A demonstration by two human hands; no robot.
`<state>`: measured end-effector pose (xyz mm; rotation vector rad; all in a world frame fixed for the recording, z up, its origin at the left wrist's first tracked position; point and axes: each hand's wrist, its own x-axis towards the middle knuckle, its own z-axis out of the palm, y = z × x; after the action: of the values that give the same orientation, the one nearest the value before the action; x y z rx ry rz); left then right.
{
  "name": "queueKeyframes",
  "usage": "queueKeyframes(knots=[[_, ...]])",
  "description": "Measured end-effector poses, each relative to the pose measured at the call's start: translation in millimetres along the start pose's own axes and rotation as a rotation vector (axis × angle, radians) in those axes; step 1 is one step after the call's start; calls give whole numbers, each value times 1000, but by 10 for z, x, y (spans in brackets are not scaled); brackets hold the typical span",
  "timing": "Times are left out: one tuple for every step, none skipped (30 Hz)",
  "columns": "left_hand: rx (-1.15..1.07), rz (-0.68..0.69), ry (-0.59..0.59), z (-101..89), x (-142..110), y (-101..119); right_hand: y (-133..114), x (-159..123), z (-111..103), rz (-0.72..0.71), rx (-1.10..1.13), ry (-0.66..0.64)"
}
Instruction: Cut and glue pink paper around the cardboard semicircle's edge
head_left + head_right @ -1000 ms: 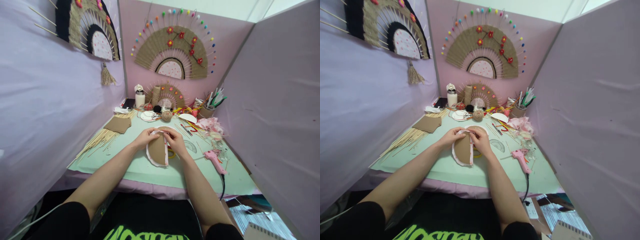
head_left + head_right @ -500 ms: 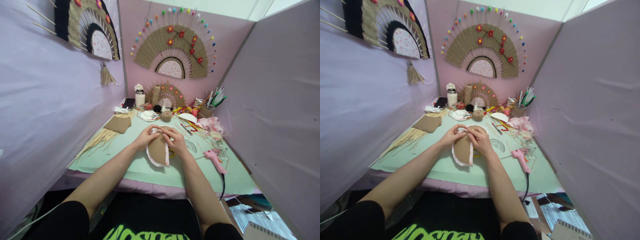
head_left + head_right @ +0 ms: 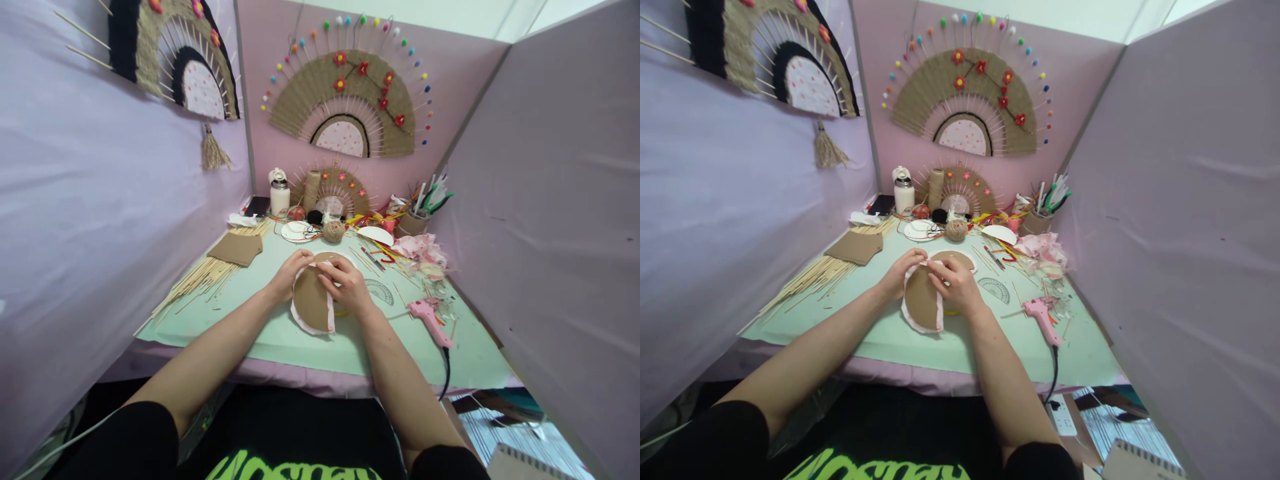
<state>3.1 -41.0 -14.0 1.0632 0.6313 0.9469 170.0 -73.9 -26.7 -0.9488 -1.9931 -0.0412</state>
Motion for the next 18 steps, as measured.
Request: queueKeyframes(knots=[[-2,3,24,7,3,-3,-1,0,15,-3,-20,-4],[7,9,45,12,7,-8,-2,1,30,-6,-41,-12],[21,17,62,15,13,-14,-2,1,43,-9,-62,-19],[35,24,76,15,21,-21,-4,2,54,-13,-81,-25],[45,30,86,14,29,-29,-6,2,64,-16,-95,-31],[50,37,93,11,38,-36,-9,2,71,-18,-106,-37],[51,44,99,6,47,-43,-13,2,76,-19,-116,-44],[50,51,104,0,55,-50,-19,2,79,-20,-125,-47],[50,56,107,-6,63,-57,-26,2,80,-19,-133,-50],[50,61,108,-13,69,-63,-33,2,78,-19,-140,-53],[52,64,108,-19,75,-68,-39,1,76,-17,-146,-55],[53,66,107,-25,79,-72,-44,0,72,-15,-149,-59],[56,64,106,-31,81,-76,-47,-1,67,-13,-148,-65],[60,58,105,-37,82,-78,-49,-2,62,-8,-144,-74],[64,50,105,-41,82,-79,-49,-2,57,-3,-137,-84],[65,41,103,-45,81,-78,-50,-1,52,3,-124,-94],[63,34,99,-47,80,-77,-52,1,47,9,-105,-103],[55,31,96,-47,79,-74,-56,3,42,16,-76,-108]])
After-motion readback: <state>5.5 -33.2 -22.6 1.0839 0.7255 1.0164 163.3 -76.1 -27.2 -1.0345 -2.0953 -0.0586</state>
